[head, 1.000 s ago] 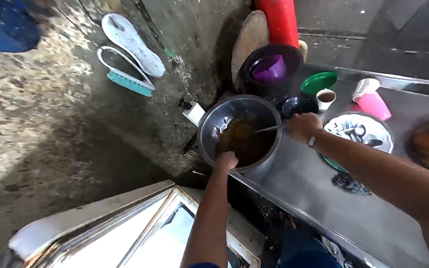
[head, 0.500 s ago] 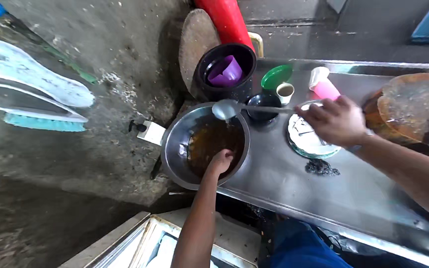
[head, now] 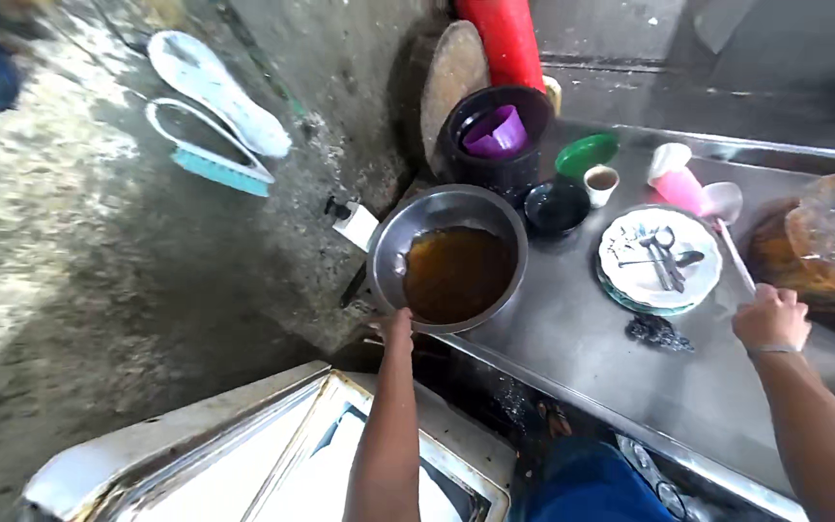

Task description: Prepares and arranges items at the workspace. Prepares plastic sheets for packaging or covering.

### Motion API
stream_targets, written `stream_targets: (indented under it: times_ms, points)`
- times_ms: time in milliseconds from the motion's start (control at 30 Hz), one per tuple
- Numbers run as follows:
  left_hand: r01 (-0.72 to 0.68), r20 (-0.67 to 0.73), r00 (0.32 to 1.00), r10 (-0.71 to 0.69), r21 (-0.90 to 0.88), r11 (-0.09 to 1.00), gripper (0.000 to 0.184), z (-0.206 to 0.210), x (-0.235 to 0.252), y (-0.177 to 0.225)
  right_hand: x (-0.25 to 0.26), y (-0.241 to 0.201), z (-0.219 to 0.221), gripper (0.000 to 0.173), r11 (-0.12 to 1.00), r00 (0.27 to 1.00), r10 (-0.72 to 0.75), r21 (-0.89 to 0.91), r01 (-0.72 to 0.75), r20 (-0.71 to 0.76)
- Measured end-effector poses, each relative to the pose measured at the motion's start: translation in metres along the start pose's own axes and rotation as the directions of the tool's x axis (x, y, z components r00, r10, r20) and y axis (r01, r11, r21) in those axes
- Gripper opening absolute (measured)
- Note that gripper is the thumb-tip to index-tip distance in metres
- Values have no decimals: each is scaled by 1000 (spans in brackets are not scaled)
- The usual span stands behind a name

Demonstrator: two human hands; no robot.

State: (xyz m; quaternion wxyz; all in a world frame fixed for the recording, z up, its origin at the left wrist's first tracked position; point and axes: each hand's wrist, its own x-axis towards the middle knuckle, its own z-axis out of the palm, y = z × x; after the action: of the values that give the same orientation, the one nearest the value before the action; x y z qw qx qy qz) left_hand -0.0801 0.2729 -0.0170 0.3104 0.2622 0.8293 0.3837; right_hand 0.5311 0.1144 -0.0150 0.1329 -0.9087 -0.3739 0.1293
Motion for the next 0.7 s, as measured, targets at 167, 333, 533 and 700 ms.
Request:
stream_targets:
  times_ms: [167, 333, 533, 700]
  points:
    - [-65, 56, 995, 78, -209, 976, 106, 8, 16, 0, -36, -195, 49, 61, 785, 900, -370, 595, 171, 229]
    - [-113, 24, 992, 124, -268, 957, 106, 9, -11, 0, -51, -312, 146, 78, 422, 825, -446, 895, -147, 346]
    - [-173, 61, 979, 195, -256, 951, 92, -18, -83, -6, -87, -260, 92, 64, 493, 885, -358, 865, -92, 299]
    - [-205, 95, 967, 238, -267, 941, 87, -77, -182, -40, -156, -178, 43, 62, 491, 899, -349, 869, -64, 264]
